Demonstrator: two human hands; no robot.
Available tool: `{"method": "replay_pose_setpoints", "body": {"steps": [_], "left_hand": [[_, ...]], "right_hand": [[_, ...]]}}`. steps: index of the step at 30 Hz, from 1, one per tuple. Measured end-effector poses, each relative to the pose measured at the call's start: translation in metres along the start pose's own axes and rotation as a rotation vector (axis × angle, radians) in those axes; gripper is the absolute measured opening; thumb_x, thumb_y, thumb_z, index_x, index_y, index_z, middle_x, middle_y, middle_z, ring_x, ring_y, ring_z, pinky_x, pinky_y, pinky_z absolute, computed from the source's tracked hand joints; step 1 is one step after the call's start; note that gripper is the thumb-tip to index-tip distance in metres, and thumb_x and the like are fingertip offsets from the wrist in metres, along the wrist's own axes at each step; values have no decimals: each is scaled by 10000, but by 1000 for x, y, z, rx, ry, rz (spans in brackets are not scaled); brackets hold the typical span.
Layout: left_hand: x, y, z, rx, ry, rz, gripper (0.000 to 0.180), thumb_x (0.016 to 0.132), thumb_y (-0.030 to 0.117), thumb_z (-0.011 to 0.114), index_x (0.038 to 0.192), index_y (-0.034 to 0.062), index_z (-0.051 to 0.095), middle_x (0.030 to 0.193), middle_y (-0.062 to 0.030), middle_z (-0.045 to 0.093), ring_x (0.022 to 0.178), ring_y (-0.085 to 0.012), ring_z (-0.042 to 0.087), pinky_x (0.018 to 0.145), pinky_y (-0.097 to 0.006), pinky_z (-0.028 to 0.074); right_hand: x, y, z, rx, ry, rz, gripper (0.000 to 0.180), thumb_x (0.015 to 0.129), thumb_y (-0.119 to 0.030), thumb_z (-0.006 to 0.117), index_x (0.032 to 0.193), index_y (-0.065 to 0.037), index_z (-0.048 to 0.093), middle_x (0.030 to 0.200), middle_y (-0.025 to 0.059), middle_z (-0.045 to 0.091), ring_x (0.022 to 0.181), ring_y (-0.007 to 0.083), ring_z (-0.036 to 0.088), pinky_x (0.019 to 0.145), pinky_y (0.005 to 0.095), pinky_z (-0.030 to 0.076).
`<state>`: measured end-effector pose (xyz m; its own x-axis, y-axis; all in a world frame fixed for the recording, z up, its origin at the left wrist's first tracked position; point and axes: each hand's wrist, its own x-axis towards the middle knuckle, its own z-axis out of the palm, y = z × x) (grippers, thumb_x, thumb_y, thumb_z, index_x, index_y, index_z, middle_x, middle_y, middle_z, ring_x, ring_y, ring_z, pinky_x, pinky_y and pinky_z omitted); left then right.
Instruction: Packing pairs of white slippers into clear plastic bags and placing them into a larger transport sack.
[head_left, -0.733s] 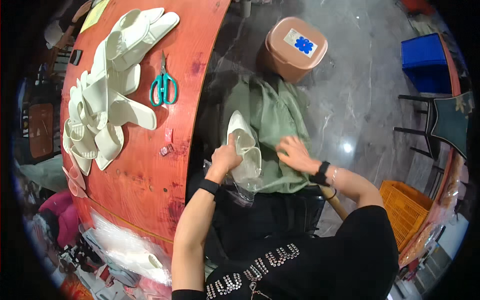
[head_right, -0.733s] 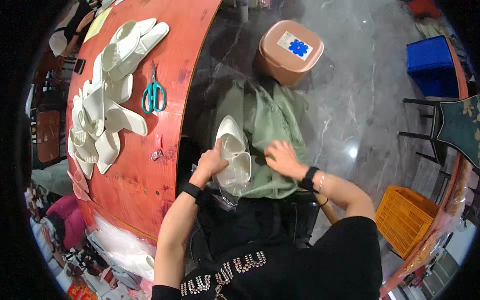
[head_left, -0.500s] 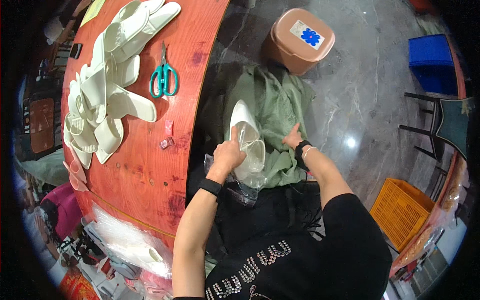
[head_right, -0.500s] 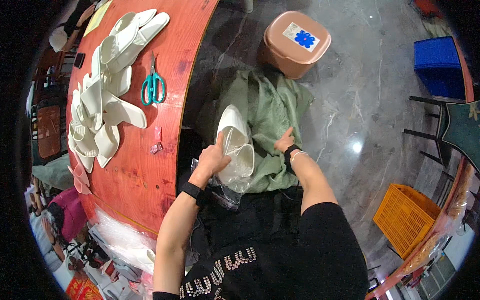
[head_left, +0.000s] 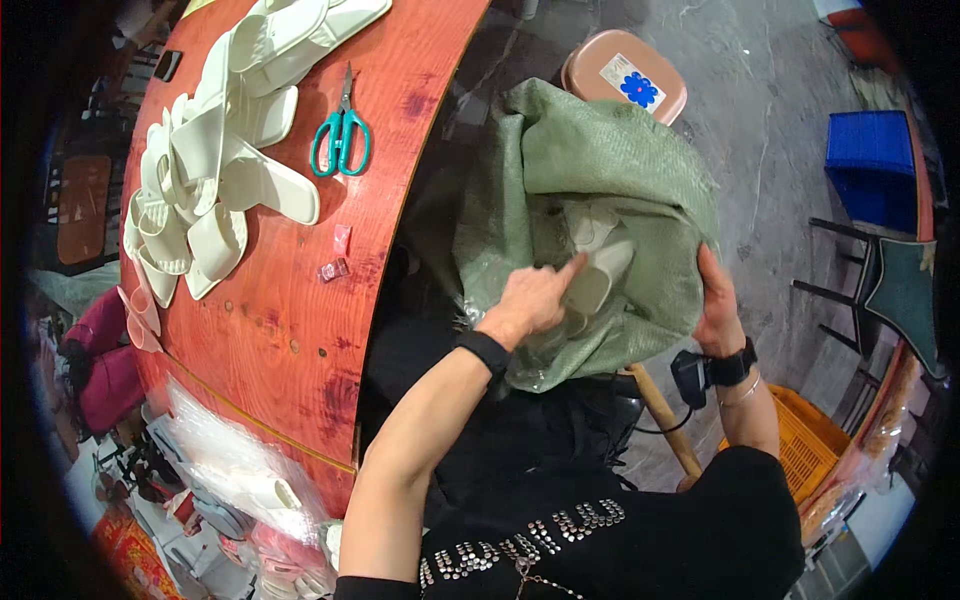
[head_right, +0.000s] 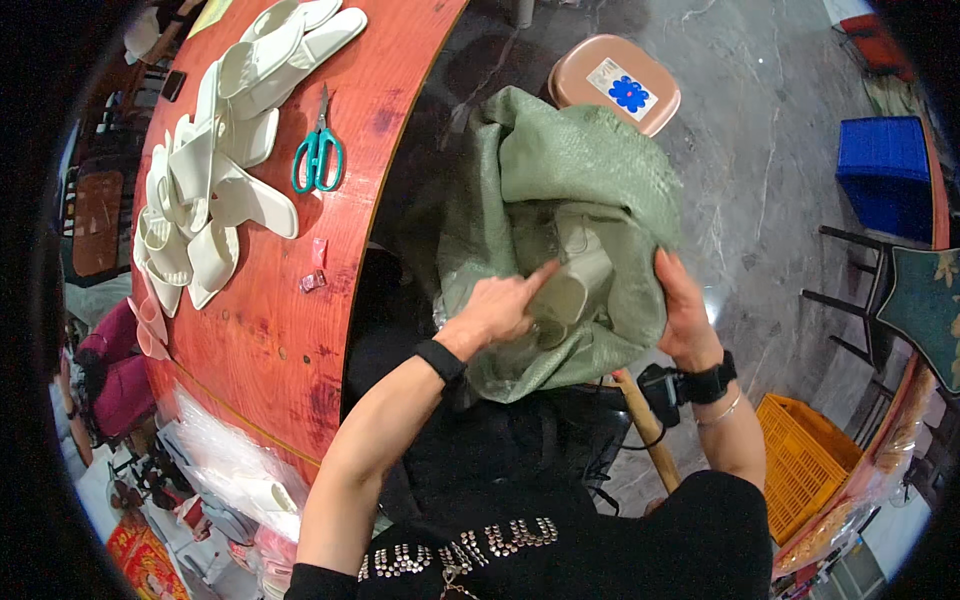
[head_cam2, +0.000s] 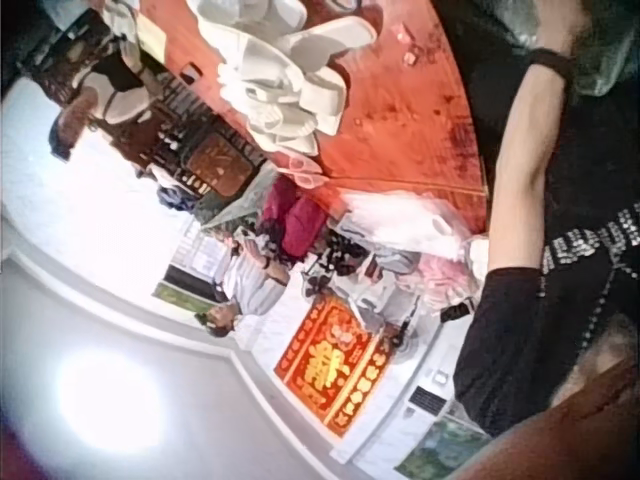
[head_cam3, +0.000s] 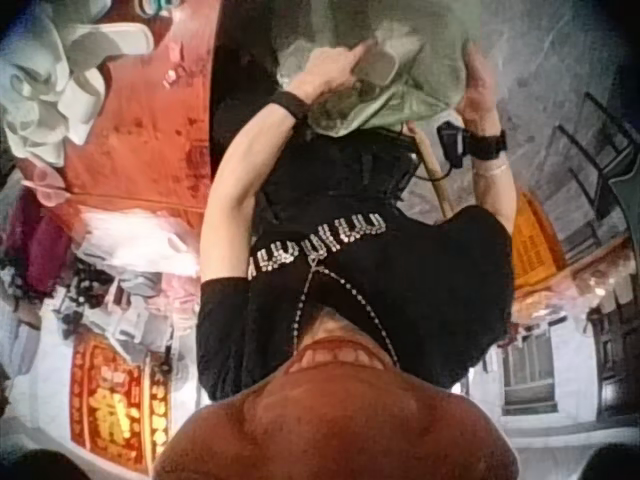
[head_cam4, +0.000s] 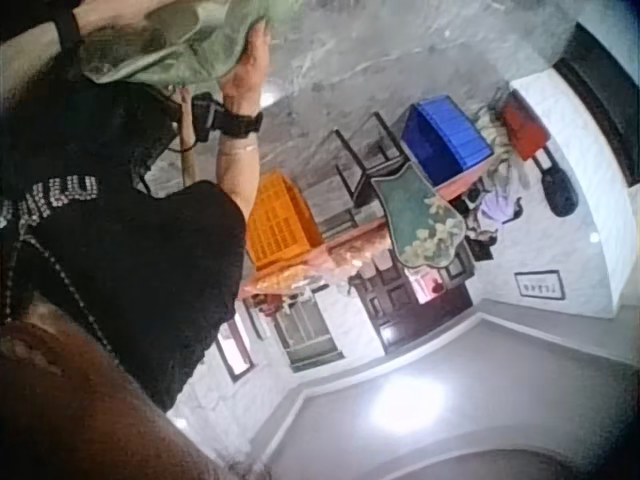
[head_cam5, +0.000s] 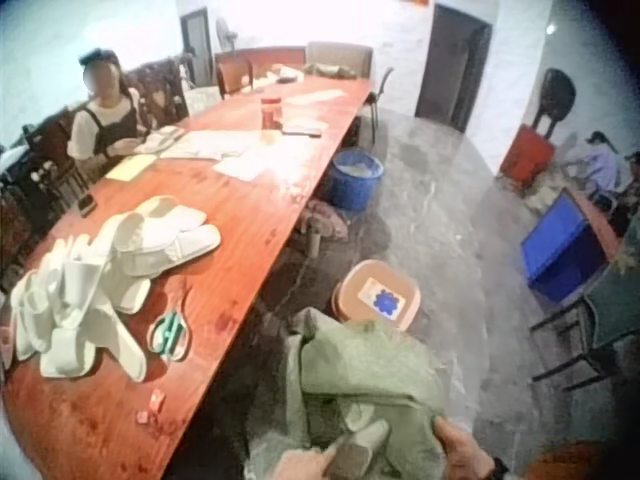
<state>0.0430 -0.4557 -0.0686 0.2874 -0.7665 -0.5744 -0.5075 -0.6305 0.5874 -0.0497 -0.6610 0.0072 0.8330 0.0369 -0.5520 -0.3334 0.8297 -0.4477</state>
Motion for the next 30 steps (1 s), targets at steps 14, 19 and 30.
{"method": "replay_pose_setpoints", "body": {"steps": [14,19,30], "left_hand": [[-35,-78,45,-613,221,-250,473,825,285,517,1218,32,441,1139,-160,543,1042,-279,521,866,-357,413],[-135,-37,-17,-812,234,-21,470,850,225,525,1257,26,403,1112,-159,557,1030,-218,535,884,-316,408],[-273,-211,-78,-563,1346,-378,343,799,115,524,1113,-23,514,1020,-123,584,883,-171,560,789,-288,446]], "right_hand": [[22,31,-137,-328,269,7,380,904,-302,427,1160,-23,465,1162,92,511,1060,205,489,891,355,413],[53,111,-118,-1362,169,454,288,801,-247,559,960,-7,556,923,70,571,831,191,528,737,348,418],[108,118,119,-1780,-564,-214,315,796,-195,574,1069,-40,550,890,124,591,826,266,580,719,343,457]]}}
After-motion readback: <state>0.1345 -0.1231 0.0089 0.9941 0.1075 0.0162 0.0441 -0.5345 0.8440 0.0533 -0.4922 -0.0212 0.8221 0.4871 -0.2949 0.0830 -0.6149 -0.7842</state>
